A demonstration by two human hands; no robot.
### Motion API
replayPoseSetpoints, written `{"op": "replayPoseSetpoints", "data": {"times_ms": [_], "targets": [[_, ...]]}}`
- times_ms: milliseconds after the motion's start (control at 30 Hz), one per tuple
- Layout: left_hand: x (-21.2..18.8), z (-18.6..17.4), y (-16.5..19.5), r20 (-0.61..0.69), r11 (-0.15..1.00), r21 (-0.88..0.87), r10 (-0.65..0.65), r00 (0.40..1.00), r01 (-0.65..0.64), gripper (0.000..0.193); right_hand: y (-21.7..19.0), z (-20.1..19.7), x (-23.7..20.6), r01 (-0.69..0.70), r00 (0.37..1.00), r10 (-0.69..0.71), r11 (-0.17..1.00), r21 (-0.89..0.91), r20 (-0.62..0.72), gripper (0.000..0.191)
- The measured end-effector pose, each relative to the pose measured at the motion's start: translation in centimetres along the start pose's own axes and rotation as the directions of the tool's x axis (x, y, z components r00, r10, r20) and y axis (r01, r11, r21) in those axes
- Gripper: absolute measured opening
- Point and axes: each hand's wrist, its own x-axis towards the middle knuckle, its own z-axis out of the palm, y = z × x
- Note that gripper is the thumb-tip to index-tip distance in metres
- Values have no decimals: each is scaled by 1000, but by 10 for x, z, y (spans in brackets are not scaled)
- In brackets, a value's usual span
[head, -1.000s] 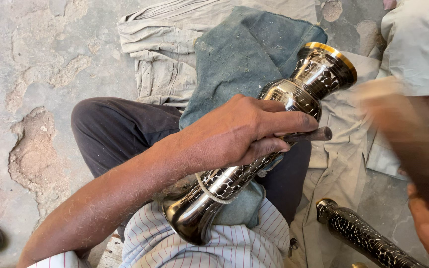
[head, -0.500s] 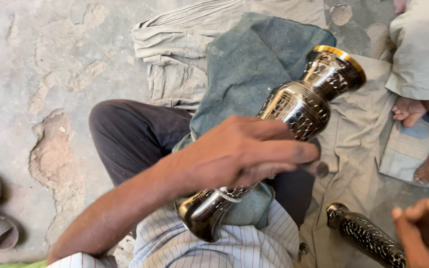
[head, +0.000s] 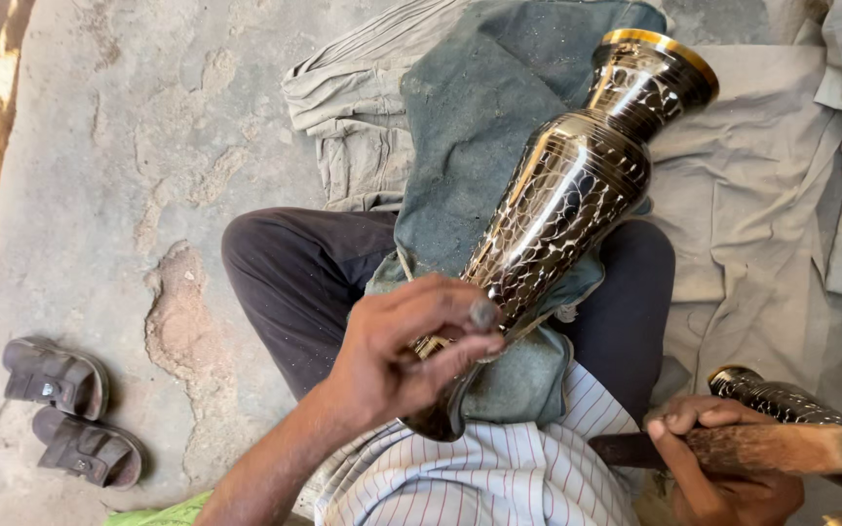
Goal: The person holds a metal vase on their lap and uses a hammer and chisel to create a decorative pattern on its surface. They repeatedly strike the chisel against the vase to form a textured design.
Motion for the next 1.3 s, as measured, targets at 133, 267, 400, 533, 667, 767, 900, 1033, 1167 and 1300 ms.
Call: {"op": "replayPoseSetpoints", "data": {"times_ms": [133, 267, 400, 533, 667, 767, 900, 1033, 1167, 1300], "targets": [[17, -3, -8, 104, 980, 200, 5, 995, -26, 27, 10, 2, -1, -70, 988, 70, 998, -8, 139, 36], [41, -1, -2, 272, 970, 222, 36, 962, -99, 29, 24, 8, 12, -209, 954, 254, 945, -253, 161, 28], [60, 1, 10, 392, 923, 359, -11, 920, -142, 37, 13, 7, 15, -234, 969, 246, 902, -363, -14, 40], [66, 1, 15, 452, 900, 410, -58, 890, -150, 36, -27, 6, 20, -97, 994, 102, 988, -117, 40, 47], [66, 3, 15, 498, 880, 423, -28, 867, -215, 29, -56, 15, 30, 37, 974, 97, 819, -572, 203, 29], [66, 4, 14, 470, 877, 445, -60, 881, -178, 31, -64, 14, 40, 109, 991, -30, 756, -645, 132, 26], [60, 6, 13, 431, 862, 476, -58, 900, -173, 38, -69, 7, 51, 143, 982, 37, 488, -861, 184, 44], [57, 7, 11, 417, 864, 481, -78, 905, -147, 46, -81, 13, 56, 183, 972, 24, 546, -818, 234, 40], [57, 4, 11, 408, 879, 460, -82, 909, -127, 48, -94, 21, 59, 89, 988, 13, 757, -647, 151, 39], [59, 4, 11, 436, 848, 505, -87, 896, -164, 46, -96, 15, 65, 53, 952, 201, 637, -769, 232, 42]]}}
